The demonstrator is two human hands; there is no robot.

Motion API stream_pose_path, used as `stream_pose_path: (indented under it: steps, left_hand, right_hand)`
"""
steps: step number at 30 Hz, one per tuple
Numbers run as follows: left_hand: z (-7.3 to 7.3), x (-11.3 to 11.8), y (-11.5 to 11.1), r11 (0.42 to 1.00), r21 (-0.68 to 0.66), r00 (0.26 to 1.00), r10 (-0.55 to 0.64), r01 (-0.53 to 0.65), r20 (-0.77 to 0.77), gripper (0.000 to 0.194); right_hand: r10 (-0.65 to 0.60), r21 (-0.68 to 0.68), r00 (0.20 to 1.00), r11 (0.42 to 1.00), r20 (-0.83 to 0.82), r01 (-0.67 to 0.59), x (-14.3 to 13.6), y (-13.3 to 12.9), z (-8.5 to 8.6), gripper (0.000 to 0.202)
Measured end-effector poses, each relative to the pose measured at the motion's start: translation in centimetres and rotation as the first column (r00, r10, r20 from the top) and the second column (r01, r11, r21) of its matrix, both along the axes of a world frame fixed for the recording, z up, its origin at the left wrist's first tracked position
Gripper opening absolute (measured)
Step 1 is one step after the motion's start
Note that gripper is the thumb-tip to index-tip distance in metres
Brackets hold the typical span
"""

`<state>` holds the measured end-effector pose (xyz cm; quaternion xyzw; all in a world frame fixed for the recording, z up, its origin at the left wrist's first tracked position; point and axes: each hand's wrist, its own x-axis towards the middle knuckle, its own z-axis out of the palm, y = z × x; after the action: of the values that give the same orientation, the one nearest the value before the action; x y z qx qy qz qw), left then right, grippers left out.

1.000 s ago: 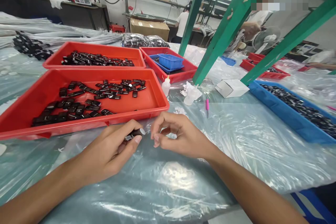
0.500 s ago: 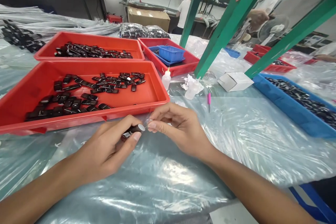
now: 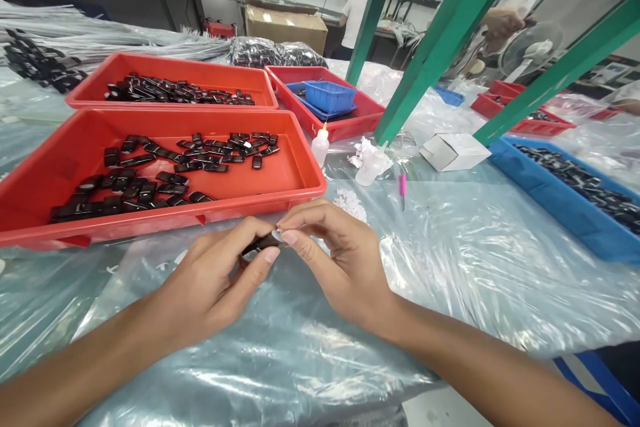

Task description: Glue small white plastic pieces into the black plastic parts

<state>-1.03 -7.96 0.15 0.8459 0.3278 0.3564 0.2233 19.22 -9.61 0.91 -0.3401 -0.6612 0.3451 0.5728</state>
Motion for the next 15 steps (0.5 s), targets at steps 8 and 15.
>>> stream_pose_path:
  steps: [8,15]
  left_hand:
    - [0.3,1.1,-0.7,0.999,-0.022,0.996,-0.024,0.026,0.089,0.013]
    - [0.4,1.3,-0.8,0.998,-0.027,0.990,-0.053,0.057,0.132,0.017]
  right_hand:
    - [-0.186,0.306,0.970,0.943,0.157,0.132,-0.2,-0.9,-0.4,0.012]
    - [-0.165,0.389,0.959,0.919,0.230,0.065,-0.1,-0.7,-0.2,0.013]
